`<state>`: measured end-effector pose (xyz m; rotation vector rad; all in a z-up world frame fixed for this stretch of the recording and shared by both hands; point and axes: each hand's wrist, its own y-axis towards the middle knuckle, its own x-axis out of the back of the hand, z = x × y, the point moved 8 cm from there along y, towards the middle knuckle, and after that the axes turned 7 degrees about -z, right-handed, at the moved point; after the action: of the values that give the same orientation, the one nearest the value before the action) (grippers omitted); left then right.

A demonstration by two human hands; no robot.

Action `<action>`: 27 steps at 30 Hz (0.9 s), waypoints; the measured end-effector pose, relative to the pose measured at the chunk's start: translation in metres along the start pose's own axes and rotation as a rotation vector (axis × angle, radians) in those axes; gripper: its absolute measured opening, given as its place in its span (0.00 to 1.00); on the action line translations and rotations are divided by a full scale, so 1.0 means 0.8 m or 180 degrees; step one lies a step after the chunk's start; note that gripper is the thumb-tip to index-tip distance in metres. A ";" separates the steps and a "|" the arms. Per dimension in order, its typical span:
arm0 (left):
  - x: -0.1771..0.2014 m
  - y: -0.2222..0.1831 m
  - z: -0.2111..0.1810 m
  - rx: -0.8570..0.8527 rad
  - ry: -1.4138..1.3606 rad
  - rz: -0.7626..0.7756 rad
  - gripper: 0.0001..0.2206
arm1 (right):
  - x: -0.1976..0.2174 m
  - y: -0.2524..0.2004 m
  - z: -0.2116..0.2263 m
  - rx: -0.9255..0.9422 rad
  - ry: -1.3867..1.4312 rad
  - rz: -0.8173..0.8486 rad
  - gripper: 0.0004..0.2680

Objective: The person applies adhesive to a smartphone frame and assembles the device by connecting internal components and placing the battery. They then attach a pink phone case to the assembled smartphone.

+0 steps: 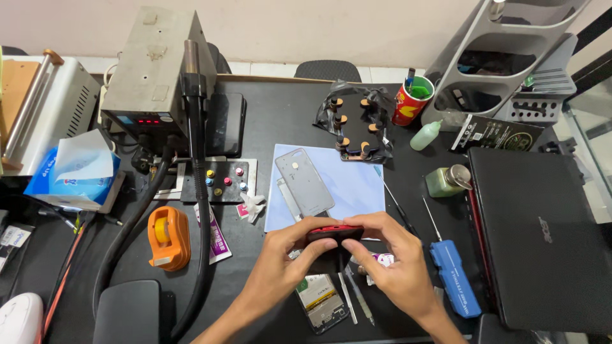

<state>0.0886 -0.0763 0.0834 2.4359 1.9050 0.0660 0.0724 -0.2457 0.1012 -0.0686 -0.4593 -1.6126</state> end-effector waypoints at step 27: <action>0.018 0.016 0.023 0.0176 0.1408 0.0449 0.09 | 0.003 0.025 -0.043 0.0024 0.0162 0.0081 0.14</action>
<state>0.1056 -0.0659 0.0659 2.7708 1.8930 0.6131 0.0998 -0.2602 0.0754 -0.0277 -0.4236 -1.5839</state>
